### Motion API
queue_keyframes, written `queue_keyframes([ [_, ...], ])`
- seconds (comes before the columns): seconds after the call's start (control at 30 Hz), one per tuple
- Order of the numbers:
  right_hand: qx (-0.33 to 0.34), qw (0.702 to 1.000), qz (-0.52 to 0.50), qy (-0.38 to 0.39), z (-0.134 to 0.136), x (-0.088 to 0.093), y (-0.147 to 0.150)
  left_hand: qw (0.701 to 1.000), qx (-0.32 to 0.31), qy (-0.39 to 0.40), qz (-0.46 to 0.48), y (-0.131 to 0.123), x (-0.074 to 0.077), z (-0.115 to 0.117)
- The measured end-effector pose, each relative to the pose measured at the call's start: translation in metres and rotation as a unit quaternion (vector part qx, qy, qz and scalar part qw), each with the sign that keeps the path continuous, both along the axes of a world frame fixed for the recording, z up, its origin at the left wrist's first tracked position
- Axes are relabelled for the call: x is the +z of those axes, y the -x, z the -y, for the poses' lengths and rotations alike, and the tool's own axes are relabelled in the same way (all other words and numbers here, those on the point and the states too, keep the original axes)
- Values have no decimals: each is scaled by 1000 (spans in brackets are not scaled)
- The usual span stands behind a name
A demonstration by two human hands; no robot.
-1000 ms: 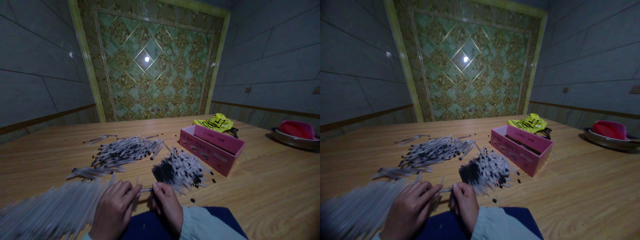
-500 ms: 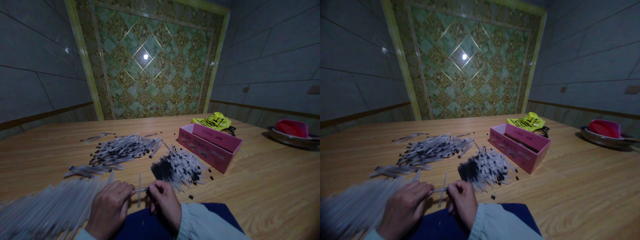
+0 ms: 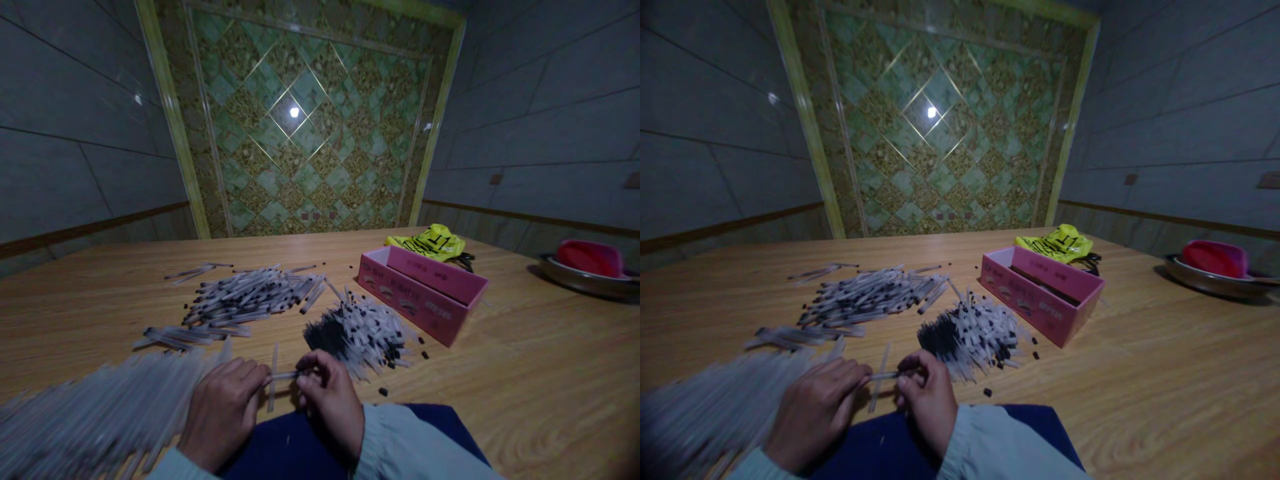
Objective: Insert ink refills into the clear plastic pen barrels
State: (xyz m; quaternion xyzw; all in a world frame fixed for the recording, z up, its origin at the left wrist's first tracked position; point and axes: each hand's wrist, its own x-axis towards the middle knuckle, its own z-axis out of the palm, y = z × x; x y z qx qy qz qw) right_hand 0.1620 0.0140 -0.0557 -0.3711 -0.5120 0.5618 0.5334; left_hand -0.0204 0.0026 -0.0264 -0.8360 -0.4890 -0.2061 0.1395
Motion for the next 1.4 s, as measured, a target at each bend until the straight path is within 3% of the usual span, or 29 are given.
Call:
queue_keyframes([
  [0.17, 36, 999, 15, 17, -1, -2, 0, 1000, -8, -8, 0, -1, -1, -1],
  [0.4, -7, 1000, -2, -3, -3, -3, 1, 1000, -5, 2, -1, -3, -1, 0],
  [0.7, 19, 1000, 10, 1, -4, -6, 0, 999, 1, 32, 11, -4, -4, 0],
  [1.1, -13, 999, 31, -43, 0, 11, -6, 999, 8, 40, 22, -6, -6, 2],
  [1.2, -53, 979, 108, -166, -8, 16, -16, 998, 24, 45, 21, -4, -8, 0],
  [1.3, -117, 932, 173, -297, -25, 25, -36, 998, 25, 44, 38, -3, -9, -1],
  [1.4, -209, 876, 285, -329, -44, 34, -63, 997, 4, 34, 67, -5, -11, -2],
])
